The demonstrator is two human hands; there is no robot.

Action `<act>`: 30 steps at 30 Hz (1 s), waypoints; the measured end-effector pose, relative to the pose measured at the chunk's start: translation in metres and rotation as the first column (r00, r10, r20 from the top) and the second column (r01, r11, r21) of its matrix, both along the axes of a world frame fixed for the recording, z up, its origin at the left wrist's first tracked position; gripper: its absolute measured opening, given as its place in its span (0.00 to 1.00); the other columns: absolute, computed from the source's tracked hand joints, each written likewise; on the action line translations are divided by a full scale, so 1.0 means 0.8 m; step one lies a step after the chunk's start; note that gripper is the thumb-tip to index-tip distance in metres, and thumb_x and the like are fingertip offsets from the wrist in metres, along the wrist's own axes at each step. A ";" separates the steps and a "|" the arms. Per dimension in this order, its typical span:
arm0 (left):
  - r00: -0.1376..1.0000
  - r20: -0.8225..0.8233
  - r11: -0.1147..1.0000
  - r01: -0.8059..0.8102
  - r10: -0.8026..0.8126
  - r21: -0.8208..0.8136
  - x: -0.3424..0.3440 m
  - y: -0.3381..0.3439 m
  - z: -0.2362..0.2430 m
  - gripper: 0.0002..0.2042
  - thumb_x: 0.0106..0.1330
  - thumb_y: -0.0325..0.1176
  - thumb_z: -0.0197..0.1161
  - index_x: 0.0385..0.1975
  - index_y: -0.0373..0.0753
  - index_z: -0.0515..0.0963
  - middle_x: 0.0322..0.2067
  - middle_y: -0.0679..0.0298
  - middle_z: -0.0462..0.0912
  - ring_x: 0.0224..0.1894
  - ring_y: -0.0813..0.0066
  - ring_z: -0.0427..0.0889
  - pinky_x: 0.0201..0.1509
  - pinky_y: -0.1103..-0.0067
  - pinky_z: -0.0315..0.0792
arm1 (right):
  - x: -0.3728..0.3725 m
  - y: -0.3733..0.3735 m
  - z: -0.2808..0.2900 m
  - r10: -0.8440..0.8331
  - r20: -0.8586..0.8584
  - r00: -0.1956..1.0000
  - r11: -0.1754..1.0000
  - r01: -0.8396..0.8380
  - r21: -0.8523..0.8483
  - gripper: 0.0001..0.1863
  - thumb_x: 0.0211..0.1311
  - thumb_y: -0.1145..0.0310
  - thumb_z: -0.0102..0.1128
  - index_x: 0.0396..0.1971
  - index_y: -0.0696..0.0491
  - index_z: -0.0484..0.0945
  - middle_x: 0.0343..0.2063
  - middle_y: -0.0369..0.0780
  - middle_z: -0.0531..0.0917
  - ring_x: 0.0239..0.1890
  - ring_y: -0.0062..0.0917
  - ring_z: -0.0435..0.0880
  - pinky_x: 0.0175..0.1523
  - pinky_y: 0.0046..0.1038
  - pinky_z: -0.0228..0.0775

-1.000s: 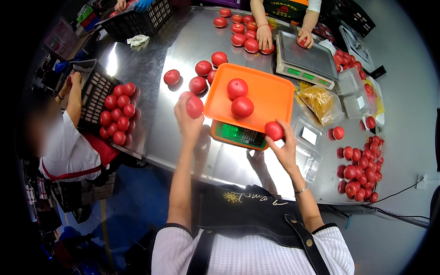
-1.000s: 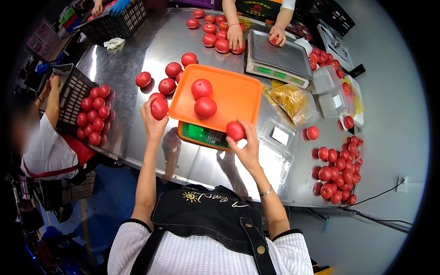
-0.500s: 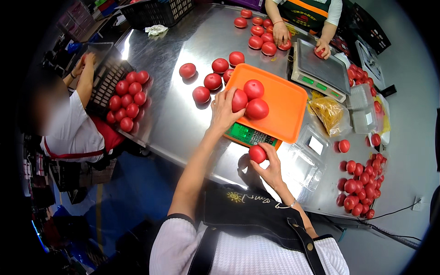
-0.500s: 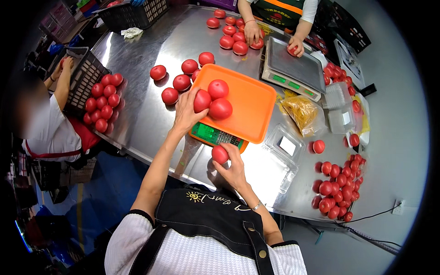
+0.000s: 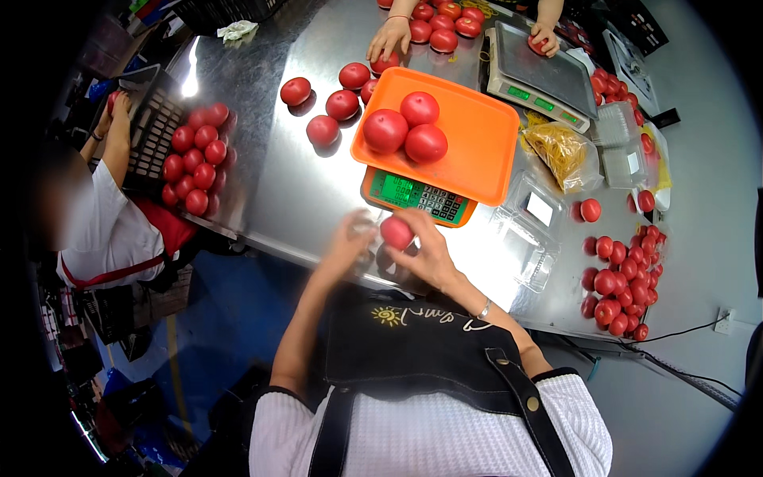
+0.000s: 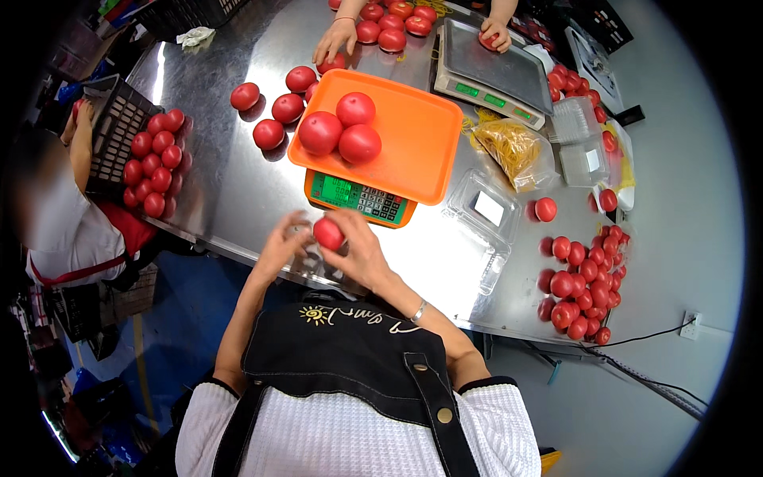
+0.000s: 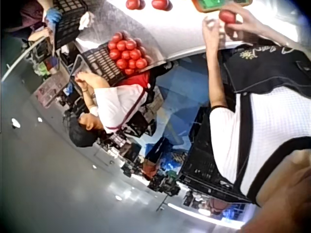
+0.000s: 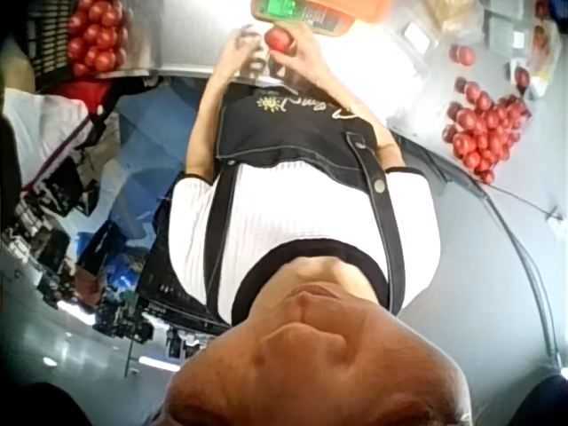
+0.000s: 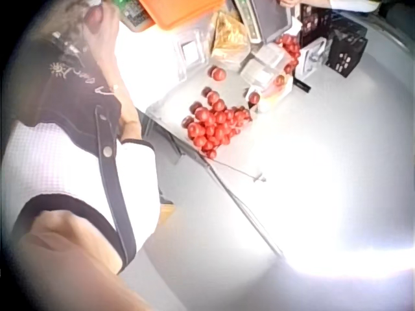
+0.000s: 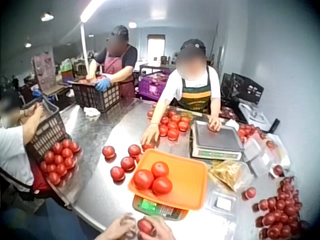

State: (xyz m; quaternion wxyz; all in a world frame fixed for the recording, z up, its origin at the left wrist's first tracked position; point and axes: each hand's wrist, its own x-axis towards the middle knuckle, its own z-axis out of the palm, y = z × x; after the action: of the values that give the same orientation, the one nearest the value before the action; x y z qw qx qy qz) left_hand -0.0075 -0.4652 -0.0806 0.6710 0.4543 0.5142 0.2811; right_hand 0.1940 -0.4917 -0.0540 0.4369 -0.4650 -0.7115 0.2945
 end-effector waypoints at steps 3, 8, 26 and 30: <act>0.928 -0.295 0.866 -0.055 0.228 0.497 0.014 0.044 0.031 0.31 0.59 0.35 0.65 0.62 0.40 0.60 0.53 0.56 0.70 0.51 0.66 0.75 0.44 0.73 0.74 | 0.033 0.038 0.037 -0.313 0.048 0.948 0.947 0.308 0.094 0.28 0.47 0.70 0.68 0.51 0.57 0.70 0.48 0.48 0.72 0.48 0.42 0.75 0.49 0.35 0.71; 0.791 -0.446 0.421 0.265 0.419 0.867 0.073 0.137 0.074 0.32 0.50 0.34 0.69 0.58 0.40 0.64 0.59 0.54 0.62 0.57 0.55 0.67 0.56 0.66 0.68 | 0.105 0.131 0.005 -0.462 0.283 0.840 0.885 0.419 0.202 0.32 0.49 0.68 0.68 0.55 0.57 0.67 0.53 0.49 0.70 0.55 0.43 0.71 0.56 0.37 0.66; 0.616 -0.515 0.666 -0.021 0.596 0.746 -0.086 0.136 -0.036 0.33 0.46 0.33 0.70 0.55 0.41 0.65 0.51 0.52 0.65 0.55 0.52 0.67 0.57 0.67 0.66 | 0.180 0.036 0.011 -0.582 0.093 0.808 0.812 0.582 0.031 0.19 0.62 0.70 0.57 0.52 0.59 0.71 0.47 0.45 0.78 0.48 0.30 0.78 0.51 0.29 0.71; 0.617 -0.543 0.695 -0.011 0.571 0.719 -0.084 0.138 -0.054 0.33 0.46 0.35 0.70 0.55 0.41 0.65 0.51 0.51 0.65 0.55 0.51 0.67 0.58 0.67 0.66 | 0.146 0.109 0.051 -0.444 0.145 0.884 0.894 0.426 0.140 0.19 0.58 0.71 0.59 0.49 0.60 0.72 0.44 0.47 0.78 0.45 0.35 0.79 0.49 0.30 0.71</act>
State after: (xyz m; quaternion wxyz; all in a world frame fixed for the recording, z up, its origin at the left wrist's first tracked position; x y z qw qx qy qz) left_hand -0.0748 -0.3547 -0.1239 0.1420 0.6330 0.6769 0.3477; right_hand 0.3112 -0.4044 -0.0135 0.4520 -0.6132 -0.6385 0.1097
